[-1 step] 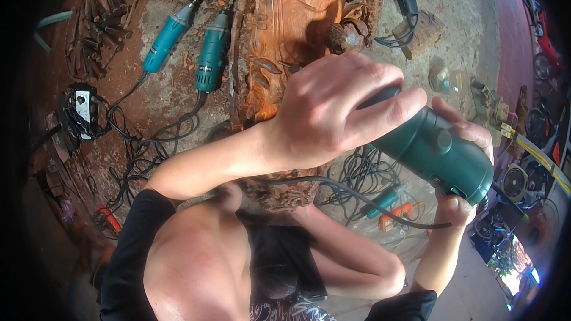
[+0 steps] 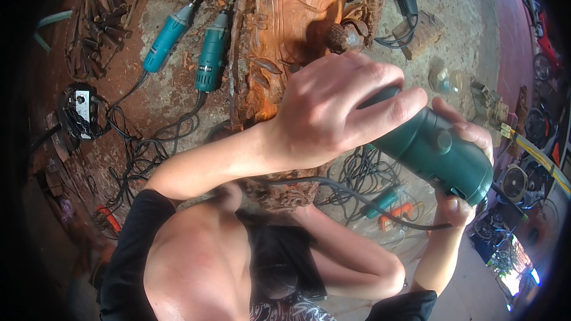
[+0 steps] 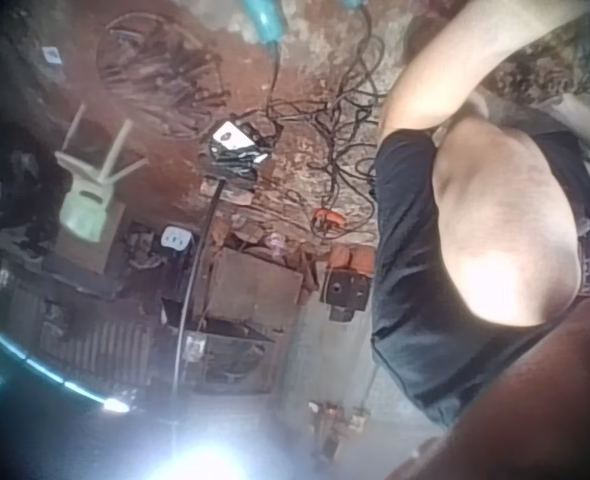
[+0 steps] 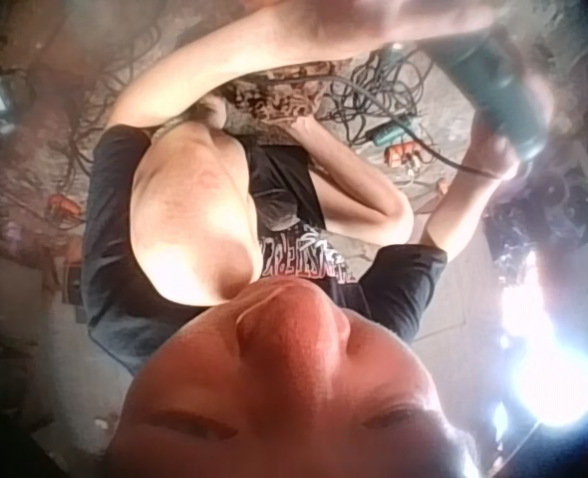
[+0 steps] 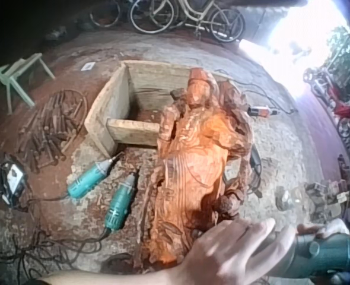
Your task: The person uses a green rotary tool to carve details into a large piece of wood. They adjust the tool and continue carving different sections of the wood sculpture.
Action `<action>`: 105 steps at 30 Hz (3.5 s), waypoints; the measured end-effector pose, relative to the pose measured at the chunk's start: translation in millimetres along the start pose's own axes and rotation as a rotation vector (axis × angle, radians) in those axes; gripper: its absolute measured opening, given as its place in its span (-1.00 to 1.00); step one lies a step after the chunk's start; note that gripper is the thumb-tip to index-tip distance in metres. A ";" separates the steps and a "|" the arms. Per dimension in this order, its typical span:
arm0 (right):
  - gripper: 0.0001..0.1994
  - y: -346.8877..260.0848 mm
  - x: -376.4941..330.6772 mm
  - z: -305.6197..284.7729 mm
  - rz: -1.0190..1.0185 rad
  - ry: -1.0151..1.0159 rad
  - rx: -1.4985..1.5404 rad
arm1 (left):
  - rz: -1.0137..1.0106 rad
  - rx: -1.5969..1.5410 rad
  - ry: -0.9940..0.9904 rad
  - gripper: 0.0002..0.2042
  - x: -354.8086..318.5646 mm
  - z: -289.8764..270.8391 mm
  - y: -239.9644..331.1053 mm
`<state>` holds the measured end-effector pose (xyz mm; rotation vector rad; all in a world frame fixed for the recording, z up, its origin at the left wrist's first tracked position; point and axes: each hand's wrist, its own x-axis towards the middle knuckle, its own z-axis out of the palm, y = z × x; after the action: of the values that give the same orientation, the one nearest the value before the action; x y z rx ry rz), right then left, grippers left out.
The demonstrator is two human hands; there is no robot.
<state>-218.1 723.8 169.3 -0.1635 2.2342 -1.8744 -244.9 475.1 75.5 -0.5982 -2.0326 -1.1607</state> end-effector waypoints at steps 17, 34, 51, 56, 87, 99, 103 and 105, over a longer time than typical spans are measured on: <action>-0.05 3.8 5.5 -16.2 -0.036 -0.111 0.072 | -0.030 -0.036 -0.036 -0.58 1.6 1.0 2.9; -0.01 -5.4 13.7 9.3 -0.036 0.003 -0.032 | -0.051 -0.057 -0.003 -0.57 7.5 2.1 -9.3; -0.14 10.7 -126.8 136.3 0.035 0.532 0.181 | 0.298 -0.311 0.086 -0.74 -26.2 -17.4 0.0; -0.14 4.7 -102.3 117.2 -0.072 0.307 0.137 | 0.269 -0.252 0.123 -0.74 -24.9 -17.8 1.0; -0.65 45.1 -145.6 148.0 -0.980 0.150 -0.421 | 0.294 -0.536 0.061 -0.68 -51.1 -61.5 15.2; -0.40 38.6 -125.1 177.7 -0.864 0.314 -0.430 | 0.334 -0.496 0.061 -0.80 -45.9 -57.8 30.1; -0.26 20.0 -160.1 151.9 -0.546 0.152 -0.298 | 0.371 -0.525 -0.037 -0.66 -41.3 -42.4 34.9; -0.19 18.2 -163.1 146.7 -0.471 0.107 -0.250 | 0.392 -0.537 -0.038 -0.63 -40.6 -37.3 26.6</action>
<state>-24.0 623.3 143.4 -0.7015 2.6795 -1.8310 -187.6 453.8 71.6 -1.2243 -1.5234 -1.4514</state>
